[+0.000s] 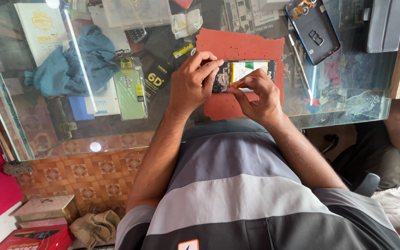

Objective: The person uses a metal prying tool to separate the back cover of a blue smartphone. They then use a small orange plastic spudger to disconnect internal ribbon cables and remove a metal bracket from the motherboard. The person continues to manipulate internal components and disconnects the battery connector.

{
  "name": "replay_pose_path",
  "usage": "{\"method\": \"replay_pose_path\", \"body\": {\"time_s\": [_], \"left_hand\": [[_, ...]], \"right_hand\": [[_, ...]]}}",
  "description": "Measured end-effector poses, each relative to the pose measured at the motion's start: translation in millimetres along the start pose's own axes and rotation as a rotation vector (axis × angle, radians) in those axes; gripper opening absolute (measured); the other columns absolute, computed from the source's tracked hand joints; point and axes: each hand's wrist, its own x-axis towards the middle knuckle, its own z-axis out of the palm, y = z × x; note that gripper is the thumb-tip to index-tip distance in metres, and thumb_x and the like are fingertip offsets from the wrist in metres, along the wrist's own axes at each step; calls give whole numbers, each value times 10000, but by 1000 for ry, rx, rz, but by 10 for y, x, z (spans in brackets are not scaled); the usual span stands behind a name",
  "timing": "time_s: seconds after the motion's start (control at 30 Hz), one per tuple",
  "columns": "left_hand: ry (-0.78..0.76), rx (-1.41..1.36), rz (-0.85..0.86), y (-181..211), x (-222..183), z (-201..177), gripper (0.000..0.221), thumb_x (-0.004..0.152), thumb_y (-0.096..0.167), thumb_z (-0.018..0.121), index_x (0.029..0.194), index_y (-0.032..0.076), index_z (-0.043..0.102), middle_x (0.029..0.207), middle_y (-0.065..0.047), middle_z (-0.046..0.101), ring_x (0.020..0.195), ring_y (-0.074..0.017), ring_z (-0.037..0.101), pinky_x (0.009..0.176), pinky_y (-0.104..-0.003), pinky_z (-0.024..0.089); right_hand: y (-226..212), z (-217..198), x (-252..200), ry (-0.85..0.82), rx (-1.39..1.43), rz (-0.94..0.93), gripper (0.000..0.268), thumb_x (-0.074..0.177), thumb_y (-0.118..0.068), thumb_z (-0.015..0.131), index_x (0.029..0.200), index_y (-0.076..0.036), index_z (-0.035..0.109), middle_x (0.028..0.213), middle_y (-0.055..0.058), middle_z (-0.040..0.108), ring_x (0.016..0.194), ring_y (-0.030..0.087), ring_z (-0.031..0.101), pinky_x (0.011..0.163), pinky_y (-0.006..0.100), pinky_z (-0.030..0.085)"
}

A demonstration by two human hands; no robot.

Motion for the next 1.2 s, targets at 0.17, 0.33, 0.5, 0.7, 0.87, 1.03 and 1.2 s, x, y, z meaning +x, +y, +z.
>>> {"method": "replay_pose_path", "body": {"time_s": [0.17,0.33,0.5,0.7,0.87,1.03,1.2], "left_hand": [[-9,11,0,-2,10,13,155,983,83,693,1125,128,734,1057,24,658,921,-173,697,711,-320,583],[-10,14,10,14,23,-1,157,983,74,690,1125,126,732,1067,18,658,915,-180,694,713,-328,580],[-7,23,19,11,16,6,171,970,66,690,1126,121,732,1079,19,662,912,-184,693,719,-330,581],[-14,6,7,25,38,-19,142,980,71,697,1102,119,750,1050,12,670,891,-182,699,725,-332,579],[-6,-7,5,56,55,-35,127,969,74,705,1077,109,762,1039,4,684,883,-186,706,741,-327,584],[-10,-65,0,57,79,-45,120,969,71,716,1074,95,767,1045,-16,685,887,-187,708,766,-325,590],[-7,-57,-12,64,61,-41,125,961,67,718,1069,97,774,1039,-10,690,894,-183,714,768,-320,591]], "right_hand": [[-281,-118,209,-195,28,-108,542,833,271,572,1168,-117,397,1107,194,667,1101,364,709,945,482,627],[-303,-16,217,-143,-74,-102,512,822,152,717,1195,-82,457,1132,233,641,1080,368,661,899,488,552],[-264,-84,210,-230,-37,-28,537,859,196,679,1260,-97,477,1119,162,693,968,332,689,805,416,562],[-285,-104,280,-176,-5,-154,552,903,82,782,1291,-95,432,1124,215,612,1003,355,667,799,422,585],[-250,-173,246,-218,42,-90,527,979,188,688,1327,-132,454,1133,152,618,1068,311,754,831,366,678],[-249,-239,345,-224,61,-274,558,867,111,721,1283,-85,405,1155,246,590,1033,388,672,792,435,610],[-153,-150,249,-207,37,-148,505,911,118,749,1250,-90,438,1166,187,629,1040,320,696,779,394,603]]}}
